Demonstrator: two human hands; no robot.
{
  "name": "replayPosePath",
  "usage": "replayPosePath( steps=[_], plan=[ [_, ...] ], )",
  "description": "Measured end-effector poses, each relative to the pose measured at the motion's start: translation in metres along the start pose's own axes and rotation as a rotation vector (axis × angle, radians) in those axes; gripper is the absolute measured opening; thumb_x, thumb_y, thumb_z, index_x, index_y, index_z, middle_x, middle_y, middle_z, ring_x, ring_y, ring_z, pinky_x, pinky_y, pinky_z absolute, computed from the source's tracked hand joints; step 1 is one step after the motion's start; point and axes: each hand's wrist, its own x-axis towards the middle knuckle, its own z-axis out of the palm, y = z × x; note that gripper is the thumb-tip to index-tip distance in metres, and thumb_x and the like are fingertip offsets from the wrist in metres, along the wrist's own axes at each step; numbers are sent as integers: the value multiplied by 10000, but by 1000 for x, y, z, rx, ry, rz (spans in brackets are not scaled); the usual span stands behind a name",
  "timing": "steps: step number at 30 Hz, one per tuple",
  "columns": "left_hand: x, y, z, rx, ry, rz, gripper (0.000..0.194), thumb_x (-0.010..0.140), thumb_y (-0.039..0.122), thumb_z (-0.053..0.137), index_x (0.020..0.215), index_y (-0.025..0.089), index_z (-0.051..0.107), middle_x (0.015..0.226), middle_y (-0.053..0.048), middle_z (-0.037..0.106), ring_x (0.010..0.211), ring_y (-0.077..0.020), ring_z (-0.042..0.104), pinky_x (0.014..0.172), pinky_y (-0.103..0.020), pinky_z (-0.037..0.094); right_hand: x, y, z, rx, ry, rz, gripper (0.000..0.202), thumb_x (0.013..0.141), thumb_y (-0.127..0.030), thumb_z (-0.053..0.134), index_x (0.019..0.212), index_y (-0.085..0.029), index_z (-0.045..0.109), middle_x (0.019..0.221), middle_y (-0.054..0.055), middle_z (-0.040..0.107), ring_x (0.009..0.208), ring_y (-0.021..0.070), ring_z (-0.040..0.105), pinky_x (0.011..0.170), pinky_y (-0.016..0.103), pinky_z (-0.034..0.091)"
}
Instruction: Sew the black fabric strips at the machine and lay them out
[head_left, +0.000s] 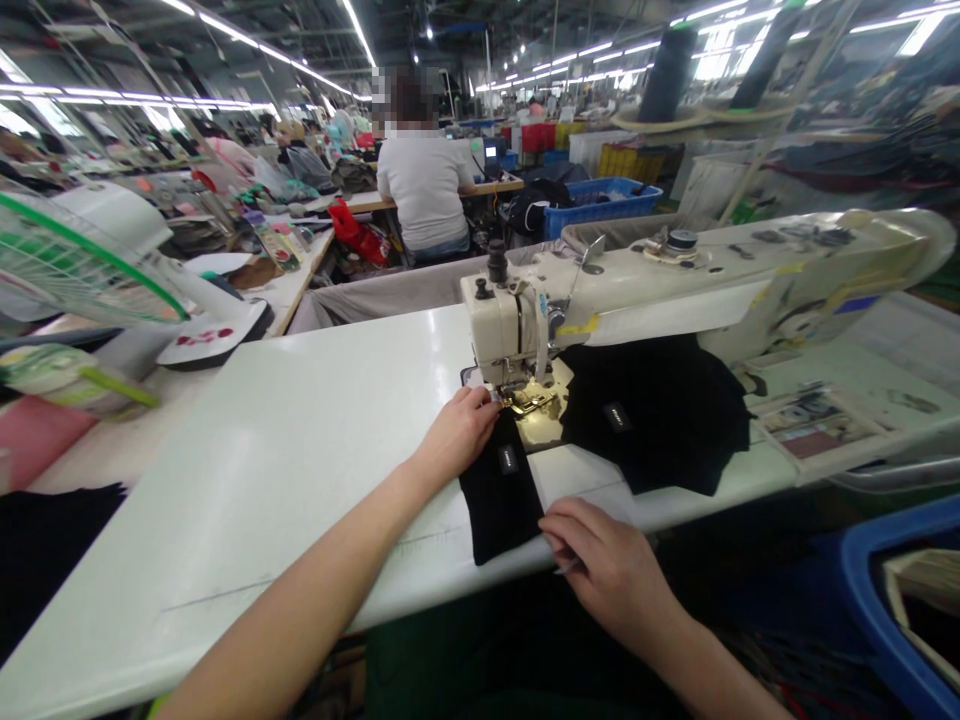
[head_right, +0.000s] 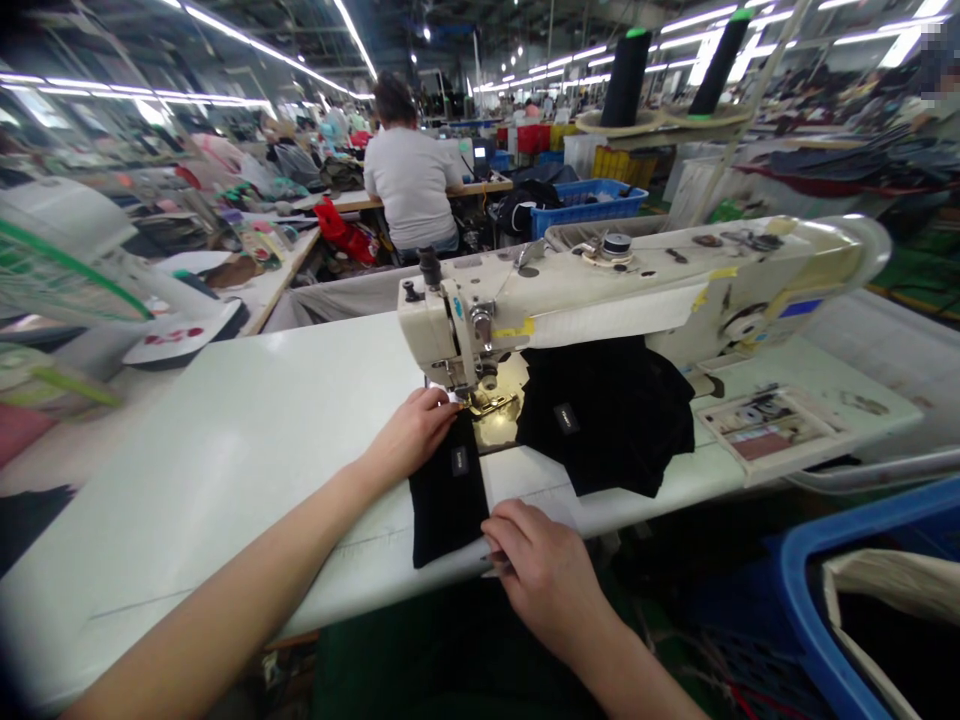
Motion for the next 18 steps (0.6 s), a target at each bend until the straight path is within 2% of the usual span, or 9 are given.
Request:
replayPosePath(
  steps=[6, 11, 14, 16, 18],
  plan=[
    [1, -4, 1, -17, 11, 10, 230, 987, 175, 471, 1086, 157, 678, 989, -113, 593, 904, -233, 556, 831, -401, 542, 3, 0, -1, -22, -44, 35, 254, 878, -43, 483, 1011, -193, 639, 950, 55, 663, 781, 173, 635, 666, 272, 500],
    [0, -2, -4, 31, -51, 1, 261, 983, 170, 464, 1141, 120, 666, 1025, -136, 616, 919, -251, 566, 847, -426, 562, 1, -2, -3, -54, -85, 30, 324, 806, -8, 495, 1034, -184, 644, 1003, 68, 670, 829, 191, 654, 693, 285, 525],
    [-10, 14, -11, 52, -53, 1, 287, 954, 135, 498, 1202, 110, 641, 1129, -159, 624, 989, -268, 590, 877, -446, 574, -2, -1, -5, -85, -98, -5, 418, 755, 11, 475, 1099, -158, 642, 1076, 95, 675, 862, 210, 666, 709, 309, 553],
    [-25, 32, -17, 20, -23, 35, 271, 951, 138, 509, 1180, 122, 652, 1192, -161, 626, 1048, -280, 601, 890, -456, 580, -5, 0, -5, -106, -102, -25, 477, 729, 21, 457, 1138, -144, 637, 1104, 106, 675, 877, 219, 671, 713, 324, 565],
    [-42, 54, -23, -74, -18, 106, 231, 969, 176, 509, 1122, 147, 679, 1165, -137, 655, 1043, -270, 623, 879, -448, 591, -8, 2, -4, -127, -105, -31, 498, 724, 24, 445, 1151, -142, 640, 1106, 106, 677, 876, 221, 674, 705, 328, 569]
  ],
)
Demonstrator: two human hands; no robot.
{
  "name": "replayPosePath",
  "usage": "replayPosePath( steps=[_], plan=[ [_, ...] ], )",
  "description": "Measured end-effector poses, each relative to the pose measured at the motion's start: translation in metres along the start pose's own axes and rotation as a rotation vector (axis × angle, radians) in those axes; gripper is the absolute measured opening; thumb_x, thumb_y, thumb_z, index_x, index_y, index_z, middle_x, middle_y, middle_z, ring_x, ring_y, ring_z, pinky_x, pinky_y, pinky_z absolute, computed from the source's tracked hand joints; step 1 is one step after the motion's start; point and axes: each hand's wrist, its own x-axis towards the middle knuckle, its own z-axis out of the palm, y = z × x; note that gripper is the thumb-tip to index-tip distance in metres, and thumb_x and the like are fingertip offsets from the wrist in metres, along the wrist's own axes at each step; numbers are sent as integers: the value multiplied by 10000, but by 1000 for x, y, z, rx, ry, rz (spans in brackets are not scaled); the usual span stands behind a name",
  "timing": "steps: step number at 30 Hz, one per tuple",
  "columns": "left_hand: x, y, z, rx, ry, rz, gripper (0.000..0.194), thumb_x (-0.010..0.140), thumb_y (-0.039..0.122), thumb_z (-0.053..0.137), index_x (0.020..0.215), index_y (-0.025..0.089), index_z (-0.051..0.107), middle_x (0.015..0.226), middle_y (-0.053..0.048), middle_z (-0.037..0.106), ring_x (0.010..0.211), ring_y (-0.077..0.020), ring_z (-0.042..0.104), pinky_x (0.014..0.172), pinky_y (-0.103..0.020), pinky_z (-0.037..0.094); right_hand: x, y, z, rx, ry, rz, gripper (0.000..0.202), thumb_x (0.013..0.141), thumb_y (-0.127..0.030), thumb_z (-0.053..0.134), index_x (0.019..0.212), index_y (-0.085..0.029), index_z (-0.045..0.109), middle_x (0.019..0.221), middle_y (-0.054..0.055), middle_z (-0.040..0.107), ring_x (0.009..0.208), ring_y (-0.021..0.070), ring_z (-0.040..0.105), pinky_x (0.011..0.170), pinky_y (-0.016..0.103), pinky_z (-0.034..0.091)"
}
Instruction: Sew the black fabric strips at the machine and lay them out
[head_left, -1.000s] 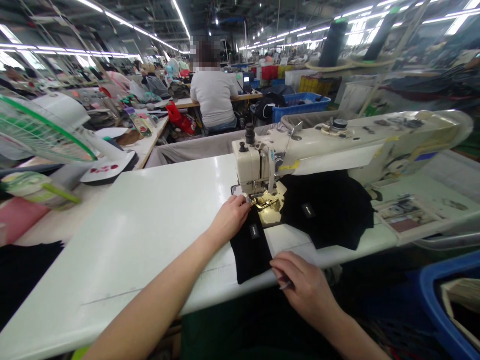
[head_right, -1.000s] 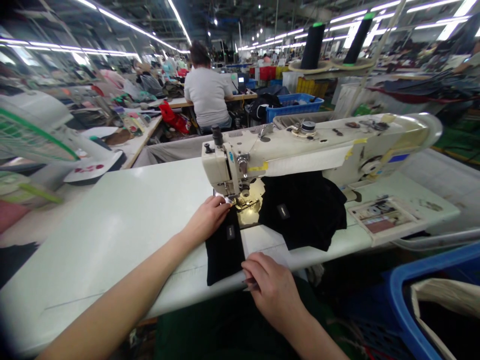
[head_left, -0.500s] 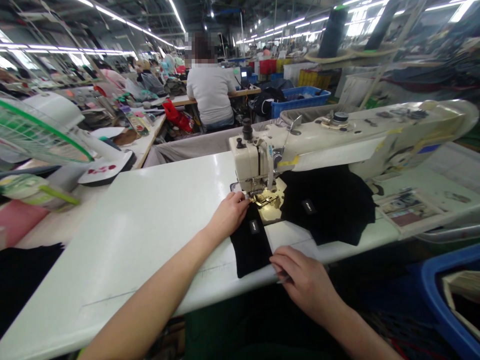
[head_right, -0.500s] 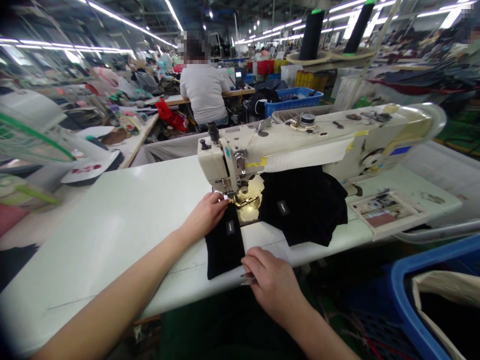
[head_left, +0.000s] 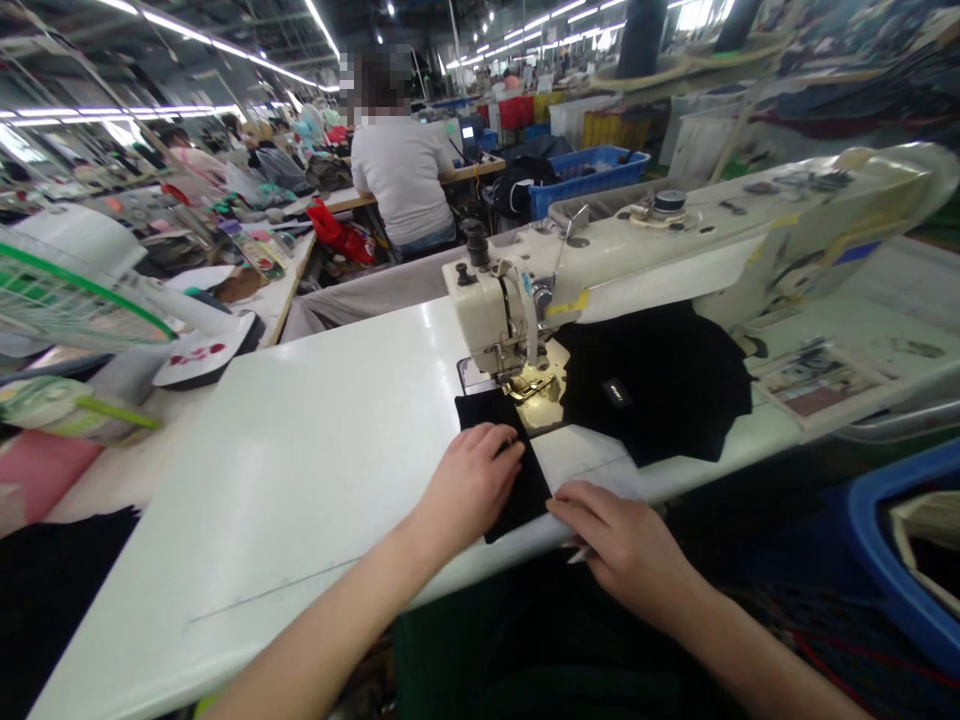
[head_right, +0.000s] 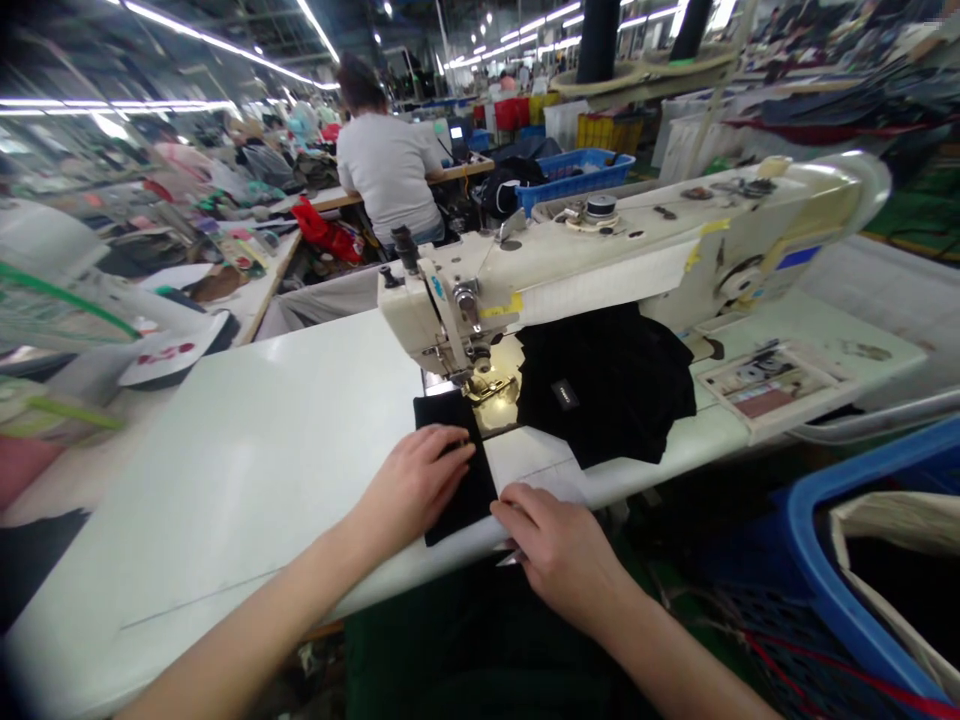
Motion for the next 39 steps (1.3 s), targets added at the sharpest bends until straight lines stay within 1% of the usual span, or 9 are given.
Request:
replayPosePath(
  steps=[3, 7, 14, 19, 25, 31, 33, 35, 39],
  plan=[
    [-23, 29, -3, -119, -25, 83, 233, 987, 217, 498, 1108, 170, 692, 1115, -115, 694, 1038, -249, 654, 873, -413, 610, -1, 1, 0, -24, 2, -6, 487, 749, 16, 442, 1164, -143, 642, 1087, 104, 678, 869, 219, 669, 693, 323, 563],
    [-40, 39, 0, -83, -22, 128, 312, 983, 193, 480, 1250, 145, 633, 1260, -146, 670, 1179, -293, 630, 912, -450, 620, 3, 0, -2, -31, -3, -6, 445, 770, 12, 461, 1139, -149, 651, 1040, 92, 670, 843, 205, 651, 661, 300, 532],
    [-38, 33, 2, -35, -21, 145, 313, 979, 181, 475, 1244, 144, 636, 1267, -151, 673, 1174, -298, 640, 888, -446, 636, 10, 0, -1, -36, 12, 20, 340, 821, -19, 500, 1061, -179, 680, 953, 59, 644, 813, 187, 614, 621, 286, 469],
    [-34, 28, 1, -41, -13, 134, 295, 990, 203, 489, 1234, 146, 646, 1260, -136, 678, 1172, -290, 640, 920, -439, 626, 18, 0, -2, -67, 11, 37, 329, 819, -17, 521, 1055, -183, 679, 953, 53, 645, 816, 182, 613, 625, 282, 455],
    [-23, 14, 4, -58, 15, 127, 284, 996, 216, 498, 1225, 154, 655, 1230, -145, 680, 1176, -279, 636, 933, -451, 617, 31, 4, 0, -114, 3, 84, 309, 828, -18, 563, 1064, -179, 681, 969, 57, 649, 804, 183, 618, 649, 290, 466],
    [-13, -1, 5, -44, 14, 131, 271, 1008, 239, 489, 1186, 151, 672, 1215, -131, 684, 1151, -274, 639, 938, -446, 610, 44, 6, -1, -173, -5, 105, 327, 815, -13, 560, 1065, -189, 676, 986, 60, 668, 771, 180, 626, 602, 275, 462],
    [-9, -6, 4, -42, 3, 119, 268, 1006, 248, 500, 1189, 157, 672, 1215, -124, 682, 1152, -274, 634, 934, -442, 609, 43, 6, -6, -153, 50, 106, 375, 796, -3, 536, 1097, -184, 669, 1020, 70, 672, 794, 185, 642, 622, 277, 486],
    [-6, -11, 4, -39, -7, 116, 274, 1002, 255, 511, 1202, 154, 668, 1223, -127, 675, 1152, -275, 630, 931, -437, 608, 40, 7, -16, -143, 169, 130, 385, 814, -14, 507, 1128, -171, 663, 1063, 83, 672, 804, 181, 657, 649, 280, 507],
    [0, -21, 3, -46, -14, 114, 281, 1001, 252, 508, 1209, 151, 669, 1223, -133, 666, 1150, -266, 622, 932, -423, 601, 32, 15, -45, -305, 459, 301, 248, 957, -182, 507, 1132, -183, 682, 1066, 78, 679, 810, 180, 671, 645, 284, 506]
  ],
)
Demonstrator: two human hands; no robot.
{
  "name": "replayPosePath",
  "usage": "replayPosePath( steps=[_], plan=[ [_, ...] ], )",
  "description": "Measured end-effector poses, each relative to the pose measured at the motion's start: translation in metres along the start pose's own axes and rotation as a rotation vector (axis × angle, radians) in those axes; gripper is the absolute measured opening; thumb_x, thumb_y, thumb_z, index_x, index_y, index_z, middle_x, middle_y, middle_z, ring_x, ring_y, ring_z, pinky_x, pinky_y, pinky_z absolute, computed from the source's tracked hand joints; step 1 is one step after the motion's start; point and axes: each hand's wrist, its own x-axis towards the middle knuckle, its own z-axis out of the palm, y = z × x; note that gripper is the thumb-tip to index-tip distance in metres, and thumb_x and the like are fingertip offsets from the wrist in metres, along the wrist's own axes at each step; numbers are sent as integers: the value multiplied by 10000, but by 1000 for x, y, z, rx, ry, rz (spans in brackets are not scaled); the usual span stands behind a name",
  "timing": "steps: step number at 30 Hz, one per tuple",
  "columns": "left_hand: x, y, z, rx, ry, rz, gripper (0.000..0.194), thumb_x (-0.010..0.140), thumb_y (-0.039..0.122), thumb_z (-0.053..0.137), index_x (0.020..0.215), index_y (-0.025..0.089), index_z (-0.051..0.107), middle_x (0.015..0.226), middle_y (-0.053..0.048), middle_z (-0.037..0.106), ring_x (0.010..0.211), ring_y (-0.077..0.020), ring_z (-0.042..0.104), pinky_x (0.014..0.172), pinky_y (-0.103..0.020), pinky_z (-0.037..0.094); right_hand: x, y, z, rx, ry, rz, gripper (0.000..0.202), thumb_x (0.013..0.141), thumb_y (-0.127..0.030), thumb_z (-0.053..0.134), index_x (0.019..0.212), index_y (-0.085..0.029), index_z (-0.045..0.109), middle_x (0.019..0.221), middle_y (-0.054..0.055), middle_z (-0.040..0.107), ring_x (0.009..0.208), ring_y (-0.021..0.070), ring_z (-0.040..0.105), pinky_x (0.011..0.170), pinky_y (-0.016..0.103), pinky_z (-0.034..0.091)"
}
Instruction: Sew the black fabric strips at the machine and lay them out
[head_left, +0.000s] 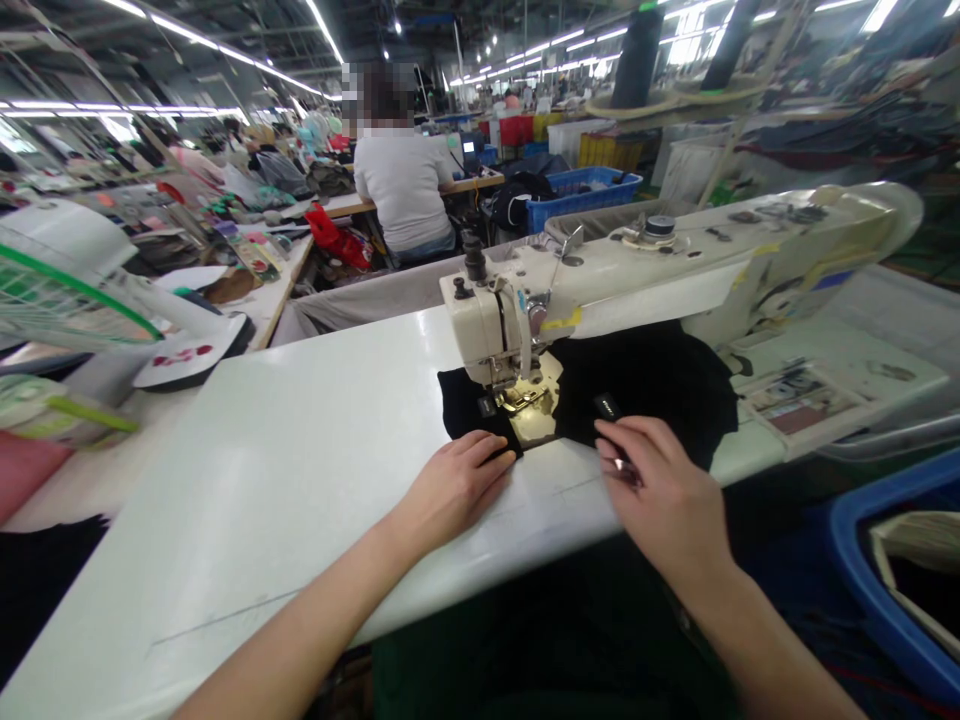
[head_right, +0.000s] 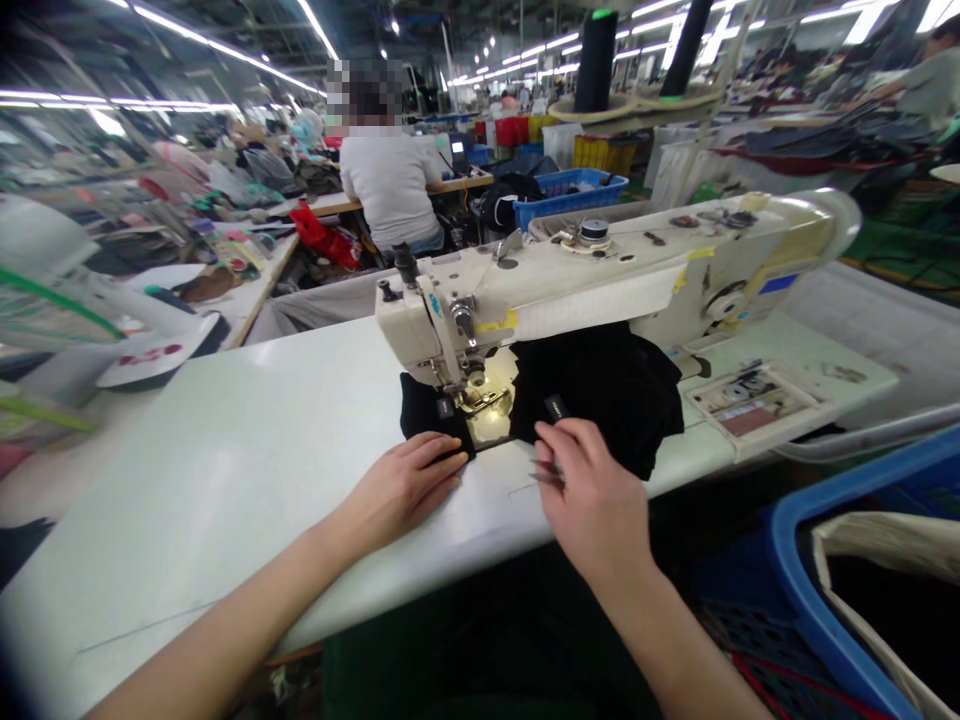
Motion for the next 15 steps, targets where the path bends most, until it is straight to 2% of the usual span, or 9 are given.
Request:
replayPosePath(
  steps=[3, 7, 11, 15],
  plan=[
    [4, -7, -1, 0, 2, 2, 286, 1007, 251, 492, 1208, 158, 673, 1212, -136, 665, 1142, -259, 623, 926, -415, 599, 6, 18, -15, -212, 57, 139, 259, 982, -331, 527, 1140, -200, 685, 1110, 70, 685, 770, 180, 659, 560, 291, 452],
    [8, -17, 0, 8, 7, 8, 296, 1013, 249, 474, 1207, 151, 674, 1207, -135, 665, 1135, -255, 621, 935, -416, 592, 11, 38, -20, -343, -43, 277, 363, 970, -475, 518, 1144, -198, 675, 1114, 74, 687, 660, 173, 613, 476, 297, 347],
    [11, -27, 2, 5, 22, 3, 294, 1012, 249, 469, 1197, 162, 681, 1196, -132, 663, 1122, -247, 628, 931, -421, 590, 14, 49, -14, -258, -71, 356, 397, 960, -518, 488, 1115, -197, 663, 940, 63, 686, 681, 200, 617, 513, 297, 366],
    [14, -36, 3, -9, 37, 5, 299, 1015, 254, 468, 1174, 145, 696, 1167, -142, 669, 1092, -250, 639, 908, -413, 596, 19, 48, -14, -110, -21, 398, 306, 918, -497, 559, 960, -217, 674, 825, 38, 663, 694, 202, 607, 589, 306, 402]
  ],
)
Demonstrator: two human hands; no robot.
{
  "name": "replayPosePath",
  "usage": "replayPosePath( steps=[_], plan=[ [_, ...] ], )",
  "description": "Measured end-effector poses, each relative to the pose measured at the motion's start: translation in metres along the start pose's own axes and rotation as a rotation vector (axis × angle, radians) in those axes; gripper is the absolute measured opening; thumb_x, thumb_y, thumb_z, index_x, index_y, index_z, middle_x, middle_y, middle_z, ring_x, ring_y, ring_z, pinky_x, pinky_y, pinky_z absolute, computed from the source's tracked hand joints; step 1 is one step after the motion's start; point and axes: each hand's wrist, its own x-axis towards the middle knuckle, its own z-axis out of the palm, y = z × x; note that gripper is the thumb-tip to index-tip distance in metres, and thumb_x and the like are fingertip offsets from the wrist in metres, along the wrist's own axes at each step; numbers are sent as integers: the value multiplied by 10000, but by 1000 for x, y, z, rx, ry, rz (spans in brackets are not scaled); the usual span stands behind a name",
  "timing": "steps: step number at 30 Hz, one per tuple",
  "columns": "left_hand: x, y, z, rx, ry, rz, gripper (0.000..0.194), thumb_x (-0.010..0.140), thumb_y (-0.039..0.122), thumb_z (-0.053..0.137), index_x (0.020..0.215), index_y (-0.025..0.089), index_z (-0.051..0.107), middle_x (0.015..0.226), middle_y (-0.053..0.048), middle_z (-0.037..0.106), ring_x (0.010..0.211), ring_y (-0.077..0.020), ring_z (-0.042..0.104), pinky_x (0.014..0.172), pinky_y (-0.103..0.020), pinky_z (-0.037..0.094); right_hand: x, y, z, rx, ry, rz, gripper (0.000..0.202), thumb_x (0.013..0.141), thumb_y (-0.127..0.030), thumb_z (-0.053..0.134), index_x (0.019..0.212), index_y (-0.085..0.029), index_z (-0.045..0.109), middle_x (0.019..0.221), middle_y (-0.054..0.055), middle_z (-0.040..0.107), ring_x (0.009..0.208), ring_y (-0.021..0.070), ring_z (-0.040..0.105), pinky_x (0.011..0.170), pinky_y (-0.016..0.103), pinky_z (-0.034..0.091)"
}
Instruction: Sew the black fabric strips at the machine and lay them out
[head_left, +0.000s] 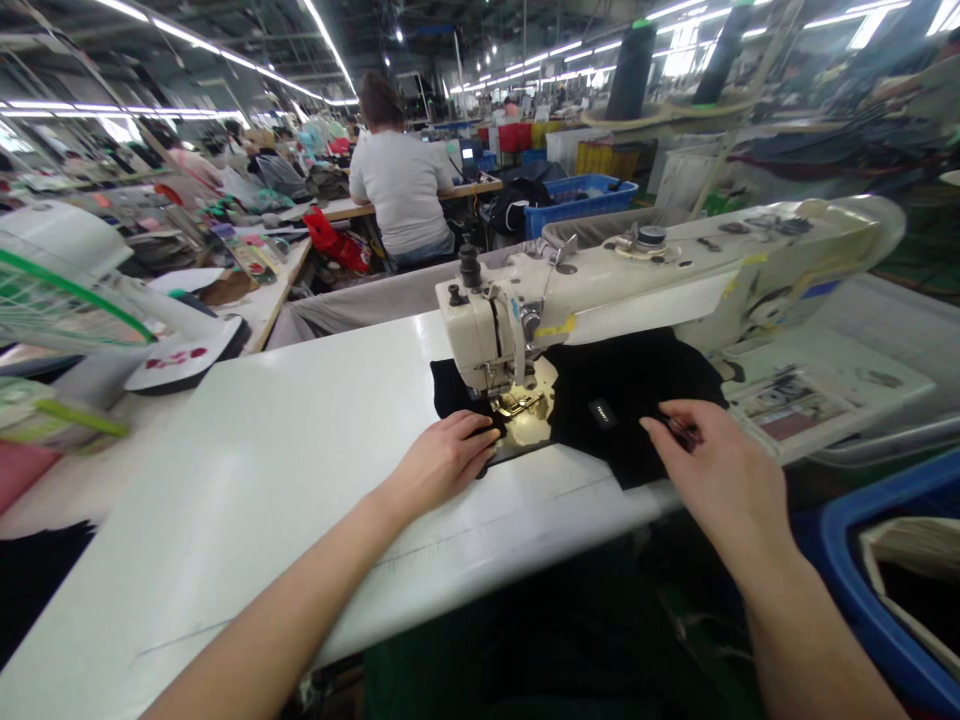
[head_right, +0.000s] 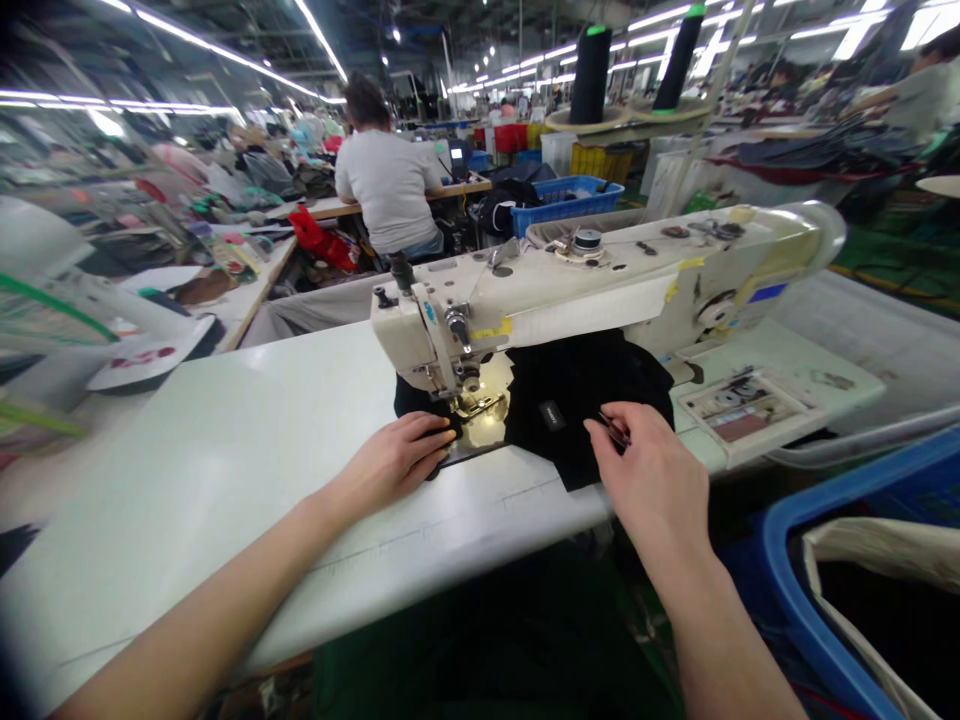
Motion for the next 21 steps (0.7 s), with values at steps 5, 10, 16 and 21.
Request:
replayPosePath(
  steps=[5, 10, 16, 21],
  plan=[
    [5, -10, -2, -12, 3, -7, 307, 1013, 253, 462, 1172, 156, 707, 1166, -148, 668, 1088, -258, 642, 907, -422, 595, 3, -11, -15, 188, 95, -87, 161, 883, -371, 646, 820, -227, 615, 727, -20, 565, 606, 142, 490, 618, 284, 388],
    [10, -20, -1, -21, 3, -18, 309, 1011, 261, 461, 1157, 161, 714, 1165, -144, 668, 1089, -255, 638, 929, -429, 583, 2, -13, -25, 304, 117, -87, 130, 865, -353, 671, 836, -232, 633, 688, -39, 538, 584, 127, 477, 593, 262, 390],
    [13, -29, 1, -6, -8, -41, 328, 1018, 266, 441, 1186, 149, 698, 1195, -144, 658, 1086, -254, 629, 943, -432, 573, -4, -15, -30, 331, 116, -16, 174, 850, -406, 686, 842, -236, 650, 685, -33, 593, 578, 124, 517, 562, 243, 411],
    [14, -31, 1, -17, 2, -42, 336, 1025, 274, 430, 1195, 151, 692, 1181, -142, 656, 1090, -251, 623, 960, -429, 562, -7, -17, -35, 360, 80, -14, 180, 855, -410, 678, 837, -238, 629, 684, -33, 588, 569, 121, 513, 546, 234, 420]
  ],
)
